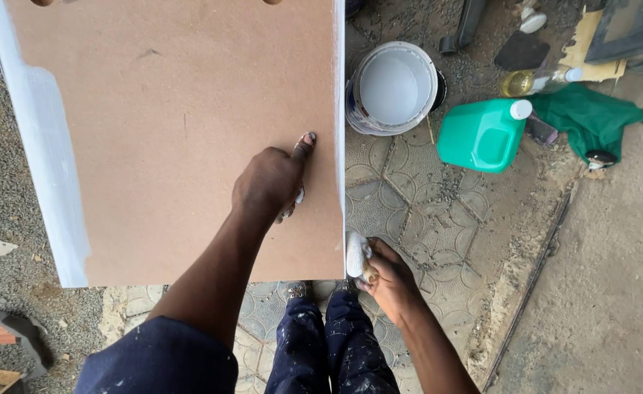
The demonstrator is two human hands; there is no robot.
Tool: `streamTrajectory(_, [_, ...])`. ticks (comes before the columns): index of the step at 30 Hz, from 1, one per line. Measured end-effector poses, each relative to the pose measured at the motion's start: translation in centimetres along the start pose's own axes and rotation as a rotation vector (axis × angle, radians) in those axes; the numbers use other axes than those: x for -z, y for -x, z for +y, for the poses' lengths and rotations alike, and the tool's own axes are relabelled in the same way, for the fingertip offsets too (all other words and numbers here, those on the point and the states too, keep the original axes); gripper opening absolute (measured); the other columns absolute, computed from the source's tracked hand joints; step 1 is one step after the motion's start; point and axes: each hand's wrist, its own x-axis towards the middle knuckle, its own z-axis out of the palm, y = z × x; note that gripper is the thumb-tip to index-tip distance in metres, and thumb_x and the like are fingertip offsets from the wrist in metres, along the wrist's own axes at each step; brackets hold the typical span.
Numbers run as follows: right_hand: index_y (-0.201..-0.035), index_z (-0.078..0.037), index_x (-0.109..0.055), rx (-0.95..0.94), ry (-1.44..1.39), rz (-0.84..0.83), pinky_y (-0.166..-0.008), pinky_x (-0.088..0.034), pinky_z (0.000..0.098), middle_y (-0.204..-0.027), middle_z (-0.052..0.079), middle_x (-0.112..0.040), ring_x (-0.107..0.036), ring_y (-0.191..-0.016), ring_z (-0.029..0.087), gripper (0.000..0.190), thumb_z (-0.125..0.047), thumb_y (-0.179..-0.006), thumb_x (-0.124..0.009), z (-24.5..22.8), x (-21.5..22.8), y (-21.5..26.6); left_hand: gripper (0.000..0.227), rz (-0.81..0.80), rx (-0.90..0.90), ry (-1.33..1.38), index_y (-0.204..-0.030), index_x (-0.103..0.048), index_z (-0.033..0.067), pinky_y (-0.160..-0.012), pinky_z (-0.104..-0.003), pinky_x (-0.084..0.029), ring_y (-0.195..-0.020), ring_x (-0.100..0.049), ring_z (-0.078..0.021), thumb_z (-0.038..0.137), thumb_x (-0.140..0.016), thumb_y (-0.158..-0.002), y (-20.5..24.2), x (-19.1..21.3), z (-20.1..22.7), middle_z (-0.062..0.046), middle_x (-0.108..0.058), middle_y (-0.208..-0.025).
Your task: The person paints the edges of a rectangular wooden board with white paint using a round sponge. They repeatedly dip the sponge into a bucket of paint and apply it to the board's perimeter, working around pre-drilled holes.
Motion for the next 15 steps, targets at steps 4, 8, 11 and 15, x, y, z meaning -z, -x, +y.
streamTrajectory(4, [-0.119,-0.013,-0.06,0.062,-0.019,0.129,-0.077,-0.045,0.037,-0.102,0.01,-0.061,-0.054,-0.092,0.026,0.036,-0.041,-0.097,-0.062,-1.8,-0.7,-5.9,0.079,0.03,-0.014,0.065,-0.076,-0.075,0.0068,-0.062,-0.039,-0.057,-0.053,-0.072,-0.0291,0.072,-0.037,-0.101,-0.3,0.0,-0.2,-0.012,-0.065,-0.053])
streamTrajectory(8, [-0.113,-0.012,-0.062,0.223,0.164,0.233,-0.076,-0.047,0.0379,-0.099,0.008,-0.059,-0.055,-0.09,0.022,0.027,-0.035,-0.1,-0.055,-15.6,-7.7,-8.2,0.081,0.012,-0.009,0.057,-0.07,-0.074,0.0089,-0.06,-0.039,-0.057,-0.049,-0.07,-0.0279,0.074,-0.035,-0.099,-0.6,0.1,-0.3,-0.01,-0.063,-0.05])
streamTrajectory(11, [-0.105,-0.016,-0.061,0.383,0.03,0.07,-0.065,-0.042,0.0322,-0.094,0.002,-0.057,-0.055,-0.084,0.02,0.025,-0.037,-0.093,-0.067,-18.1,-6.6,-12.7,0.079,0.035,-0.015,0.072,-0.073,-0.074,0.0081,-0.061,-0.039,-0.058,-0.051,-0.072,-0.0272,0.072,-0.037,-0.1,-0.4,0.1,-0.4,-0.012,-0.065,-0.052])
streamTrajectory(15, [-0.131,-0.011,-0.055,0.249,0.465,0.125,-0.078,-0.047,0.0365,-0.107,0.009,-0.049,-0.054,-0.1,0.027,0.059,-0.06,-0.097,-0.051,-12.8,-5.7,-7.1,0.078,0.031,-0.022,0.079,-0.075,-0.074,0.0073,-0.061,-0.039,-0.056,-0.051,-0.07,-0.0269,0.07,-0.037,-0.101,-0.1,0.1,-0.4,-0.011,-0.063,-0.052])
